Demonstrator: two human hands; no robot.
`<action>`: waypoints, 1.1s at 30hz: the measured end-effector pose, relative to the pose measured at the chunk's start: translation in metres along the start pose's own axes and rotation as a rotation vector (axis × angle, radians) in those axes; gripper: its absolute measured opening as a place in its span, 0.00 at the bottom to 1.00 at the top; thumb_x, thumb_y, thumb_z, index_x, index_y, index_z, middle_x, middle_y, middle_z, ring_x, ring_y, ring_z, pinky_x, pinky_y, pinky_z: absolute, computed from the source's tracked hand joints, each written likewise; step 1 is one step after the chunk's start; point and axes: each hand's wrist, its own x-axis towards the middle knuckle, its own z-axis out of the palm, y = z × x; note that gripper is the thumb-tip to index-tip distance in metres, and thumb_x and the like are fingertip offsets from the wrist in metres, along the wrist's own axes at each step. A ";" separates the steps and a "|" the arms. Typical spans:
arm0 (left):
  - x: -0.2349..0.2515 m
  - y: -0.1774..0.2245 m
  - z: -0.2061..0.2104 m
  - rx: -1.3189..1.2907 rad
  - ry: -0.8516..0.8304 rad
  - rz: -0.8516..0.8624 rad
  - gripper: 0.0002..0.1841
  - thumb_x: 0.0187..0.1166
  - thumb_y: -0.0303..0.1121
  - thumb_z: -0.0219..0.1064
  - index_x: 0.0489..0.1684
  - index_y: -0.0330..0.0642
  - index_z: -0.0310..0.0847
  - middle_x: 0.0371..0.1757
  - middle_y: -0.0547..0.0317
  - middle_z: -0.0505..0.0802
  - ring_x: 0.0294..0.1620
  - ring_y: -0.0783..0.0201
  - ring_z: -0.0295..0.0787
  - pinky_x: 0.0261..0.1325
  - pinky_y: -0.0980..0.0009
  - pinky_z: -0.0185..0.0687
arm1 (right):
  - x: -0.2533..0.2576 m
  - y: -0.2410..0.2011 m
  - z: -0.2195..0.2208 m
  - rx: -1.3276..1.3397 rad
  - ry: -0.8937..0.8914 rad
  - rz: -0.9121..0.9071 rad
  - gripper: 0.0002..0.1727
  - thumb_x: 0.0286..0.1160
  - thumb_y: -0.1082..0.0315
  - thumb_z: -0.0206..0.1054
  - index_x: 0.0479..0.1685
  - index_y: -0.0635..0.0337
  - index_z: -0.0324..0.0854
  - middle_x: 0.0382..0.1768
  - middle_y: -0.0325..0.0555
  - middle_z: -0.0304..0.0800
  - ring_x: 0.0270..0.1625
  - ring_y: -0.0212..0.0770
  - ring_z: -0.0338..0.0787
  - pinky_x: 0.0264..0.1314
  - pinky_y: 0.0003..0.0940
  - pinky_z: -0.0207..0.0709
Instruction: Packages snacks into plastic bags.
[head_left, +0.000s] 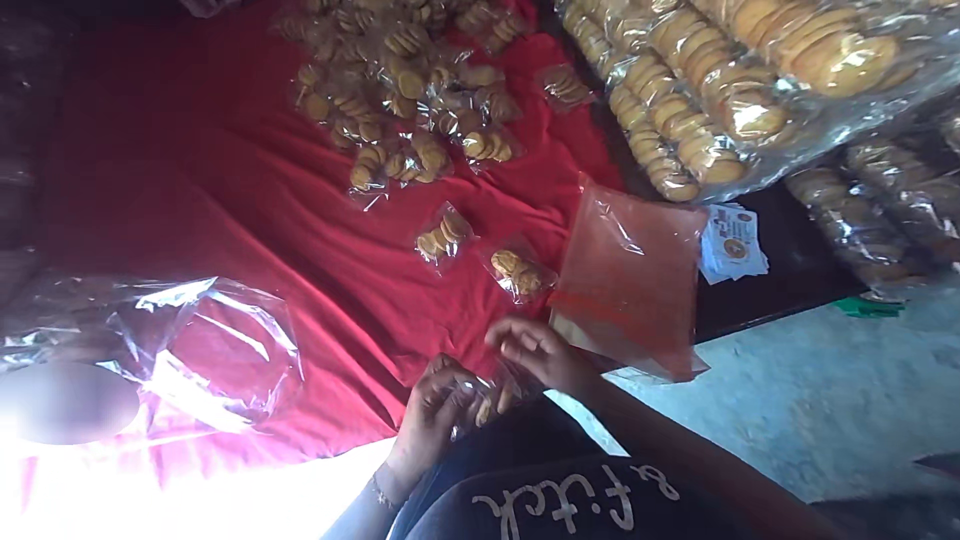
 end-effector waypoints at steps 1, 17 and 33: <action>-0.004 0.001 -0.002 0.017 -0.078 0.014 0.15 0.85 0.47 0.63 0.45 0.48 0.91 0.60 0.68 0.89 0.65 0.77 0.81 0.68 0.77 0.78 | 0.010 0.002 -0.011 -0.254 0.089 0.045 0.19 0.83 0.60 0.62 0.57 0.68 0.85 0.54 0.54 0.91 0.57 0.42 0.90 0.61 0.38 0.84; 0.058 0.031 -0.058 0.347 0.058 -0.153 0.29 0.89 0.48 0.50 0.78 0.33 0.73 0.67 0.53 0.89 0.64 0.68 0.86 0.69 0.69 0.81 | 0.061 0.009 -0.032 -0.153 -0.303 -0.138 0.31 0.71 0.47 0.74 0.57 0.70 0.83 0.57 0.50 0.87 0.61 0.27 0.84 0.67 0.23 0.77; 0.001 0.015 -0.008 -0.720 -0.184 -0.260 0.36 0.79 0.54 0.67 0.87 0.54 0.65 0.75 0.64 0.86 0.73 0.65 0.83 0.77 0.63 0.77 | 0.021 -0.016 -0.007 0.078 -0.401 -0.105 0.17 0.75 0.60 0.72 0.49 0.67 0.80 0.41 0.39 0.82 0.45 0.18 0.79 0.50 0.12 0.74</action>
